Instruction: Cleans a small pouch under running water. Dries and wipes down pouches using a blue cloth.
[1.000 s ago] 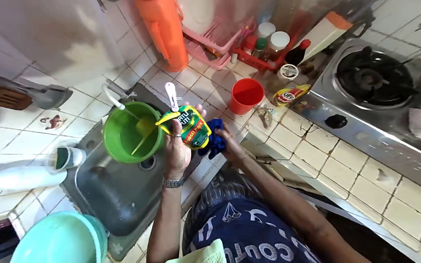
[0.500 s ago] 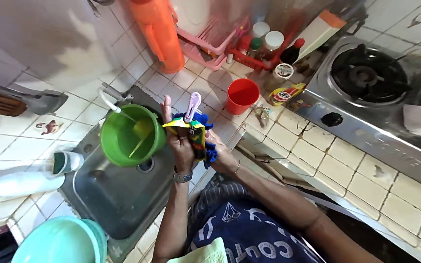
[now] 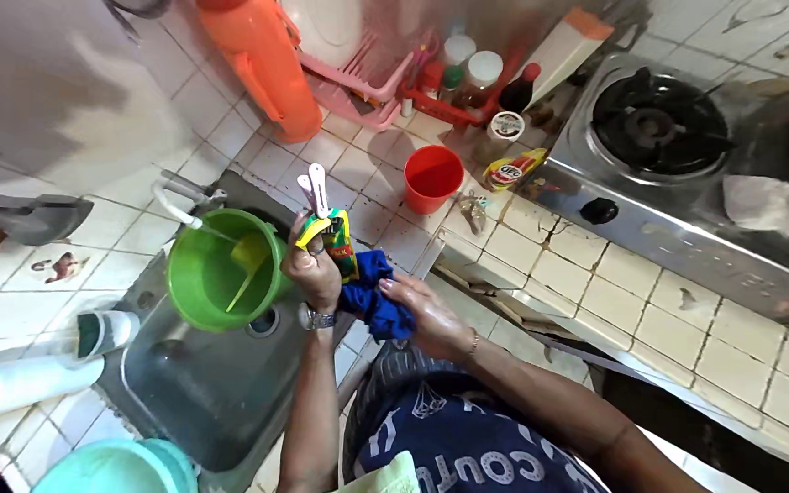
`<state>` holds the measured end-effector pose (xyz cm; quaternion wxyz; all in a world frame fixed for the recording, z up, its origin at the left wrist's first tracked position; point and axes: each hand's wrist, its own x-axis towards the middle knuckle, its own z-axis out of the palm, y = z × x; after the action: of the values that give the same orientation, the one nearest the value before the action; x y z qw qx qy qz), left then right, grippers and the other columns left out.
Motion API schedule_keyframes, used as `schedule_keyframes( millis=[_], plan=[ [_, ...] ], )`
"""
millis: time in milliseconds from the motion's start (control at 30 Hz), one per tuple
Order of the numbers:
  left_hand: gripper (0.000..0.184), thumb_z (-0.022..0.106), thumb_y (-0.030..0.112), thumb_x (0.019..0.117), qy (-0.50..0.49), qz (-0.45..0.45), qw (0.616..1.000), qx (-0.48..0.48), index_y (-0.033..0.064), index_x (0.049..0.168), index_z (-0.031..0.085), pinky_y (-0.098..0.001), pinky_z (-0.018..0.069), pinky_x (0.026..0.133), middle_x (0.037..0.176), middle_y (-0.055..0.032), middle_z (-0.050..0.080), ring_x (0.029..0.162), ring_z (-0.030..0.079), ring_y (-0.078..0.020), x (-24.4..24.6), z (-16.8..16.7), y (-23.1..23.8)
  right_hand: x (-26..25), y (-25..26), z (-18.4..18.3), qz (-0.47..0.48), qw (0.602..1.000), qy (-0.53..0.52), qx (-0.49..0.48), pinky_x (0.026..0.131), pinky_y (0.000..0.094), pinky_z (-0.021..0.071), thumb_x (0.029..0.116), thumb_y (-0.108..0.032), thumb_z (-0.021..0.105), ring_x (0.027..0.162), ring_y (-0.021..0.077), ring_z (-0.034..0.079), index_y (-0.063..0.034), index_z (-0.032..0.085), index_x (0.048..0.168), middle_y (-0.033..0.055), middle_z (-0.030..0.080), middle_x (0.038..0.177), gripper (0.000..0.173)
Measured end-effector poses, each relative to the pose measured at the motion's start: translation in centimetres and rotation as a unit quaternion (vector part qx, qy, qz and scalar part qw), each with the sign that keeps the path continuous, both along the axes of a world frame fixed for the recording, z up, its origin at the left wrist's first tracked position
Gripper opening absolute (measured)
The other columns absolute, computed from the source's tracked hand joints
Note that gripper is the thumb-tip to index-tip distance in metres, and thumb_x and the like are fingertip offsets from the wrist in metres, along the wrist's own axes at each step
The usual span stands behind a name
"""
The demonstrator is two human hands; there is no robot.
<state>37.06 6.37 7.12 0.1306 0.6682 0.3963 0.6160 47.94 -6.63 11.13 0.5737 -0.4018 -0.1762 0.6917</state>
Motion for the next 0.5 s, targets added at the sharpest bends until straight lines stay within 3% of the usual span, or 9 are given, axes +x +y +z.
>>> schedule_keyframes(
  millis=[67, 167, 267, 333, 400, 433, 467, 500],
  plan=[
    [0.03, 0.057, 0.018, 0.1051, 0.001, -0.006, 1.0, 0.002, -0.0094, 0.102, 0.068, -0.0183, 0.0543, 0.091, 0.099, -0.0063, 0.073, 0.098, 0.068, 0.0014, 0.5, 0.3, -0.4, 1.5, -0.6, 0.2, -0.061, 0.998, 0.005, -0.028, 0.086, 0.0357, 0.0603, 0.1092, -0.017, 0.032, 0.091, 0.0137, 0.07, -0.0009, 0.055, 0.125, 0.0049, 0.07, 0.099, 0.032],
    [0.031, 0.056, 0.018, 0.1051, -0.033, -0.029, 0.996, -0.074, -0.0106, 0.101, 0.066, -0.0177, 0.0531, 0.091, 0.097, -0.0048, 0.071, 0.097, 0.066, 0.004, 1.8, 0.2, -1.8, 2.1, -1.0, -0.3, -0.187, 0.981, -0.03, -0.044, 0.083, 0.0308, 0.0596, 0.1105, -0.018, 0.031, 0.092, 0.0117, 0.069, -0.0018, 0.053, 0.128, 0.0048, 0.068, 0.1, 0.032],
    [0.026, 0.053, 0.014, 0.106, -0.072, -0.056, 0.981, -0.169, -0.0084, 0.103, 0.066, -0.019, 0.0539, 0.089, 0.095, -0.0014, 0.07, 0.094, 0.065, 0.0044, 3.0, -0.3, -2.5, 2.5, -1.0, -0.6, -0.239, 0.969, -0.071, -0.002, 0.086, 0.0316, 0.0595, 0.1088, -0.018, 0.032, 0.094, 0.0118, 0.069, -0.0013, 0.052, 0.129, 0.005, 0.068, 0.101, 0.033],
    [0.026, 0.048, 0.018, 0.108, -0.097, -0.081, 0.957, -0.262, -0.0019, 0.105, 0.066, -0.0231, 0.0545, 0.09, 0.096, 0.0025, 0.068, 0.095, 0.065, 0.0025, 3.5, 0.1, -3.1, 3.0, -0.8, -1.1, -0.271, 0.951, -0.143, 0.027, 0.086, 0.0324, 0.0597, 0.1076, -0.02, 0.034, 0.093, 0.0103, 0.069, -0.0014, 0.053, 0.126, 0.0028, 0.068, 0.098, 0.032],
    [0.027, 0.043, 0.018, 0.1092, -0.12, -0.118, 0.922, -0.35, 0.0004, 0.11, 0.064, -0.025, 0.0552, 0.092, 0.098, 0.0029, 0.068, 0.097, 0.065, 0.0011, 3.6, 1.3, -4.0, 2.5, -0.4, -1.0, -0.274, 0.928, -0.241, 0.079, 0.079, 0.0291, 0.0604, 0.107, -0.022, 0.036, 0.086, 0.0053, 0.068, -0.0018, 0.054, 0.12, -0.0026, 0.068, 0.092, 0.03],
    [0.027, 0.041, 0.017, 0.1096, -0.13, -0.139, 0.901, -0.39, 0.0005, 0.112, 0.062, -0.0236, 0.0548, 0.09, 0.097, 0.0034, 0.067, 0.095, 0.064, 0.0018, 3.6, 2.2, -4.7, 1.8, -0.3, -1.0, -0.256, 0.915, -0.291, 0.114, 0.079, 0.0279, 0.0606, 0.1072, -0.023, 0.038, 0.088, 0.0049, 0.069, 0.0021, 0.055, 0.121, -0.0006, 0.07, 0.096, 0.033],
    [0.027, 0.039, 0.014, 0.1095, -0.143, -0.162, 0.88, -0.422, -0.0009, 0.114, 0.06, -0.0207, 0.0544, 0.086, 0.094, 0.0036, 0.066, 0.091, 0.063, 0.0031, 3.7, 3.1, -5.6, 0.9, 0.0, -1.2, -0.225, 0.898, -0.345, 0.157, 0.089, 0.0282, 0.0582, 0.1076, -0.025, 0.04, 0.102, 0.0075, 0.068, 0.008, 0.054, 0.128, 0.0062, 0.07, 0.11, 0.041],
    [0.025, 0.036, 0.006, 0.1073, -0.172, -0.193, 0.864, -0.433, -0.0029, 0.117, 0.058, -0.0186, 0.054, 0.086, 0.094, 0.004, 0.065, 0.09, 0.062, 0.0041, 3.6, 3.6, -6.4, 0.2, 0.5, -1.9, -0.19, 0.872, -0.403, 0.201, 0.109, 0.0348, 0.048, 0.1074, -0.026, 0.042, 0.126, 0.018, 0.061, 0.013, 0.051, 0.139, 0.0189, 0.063, 0.134, 0.051]
  ],
)
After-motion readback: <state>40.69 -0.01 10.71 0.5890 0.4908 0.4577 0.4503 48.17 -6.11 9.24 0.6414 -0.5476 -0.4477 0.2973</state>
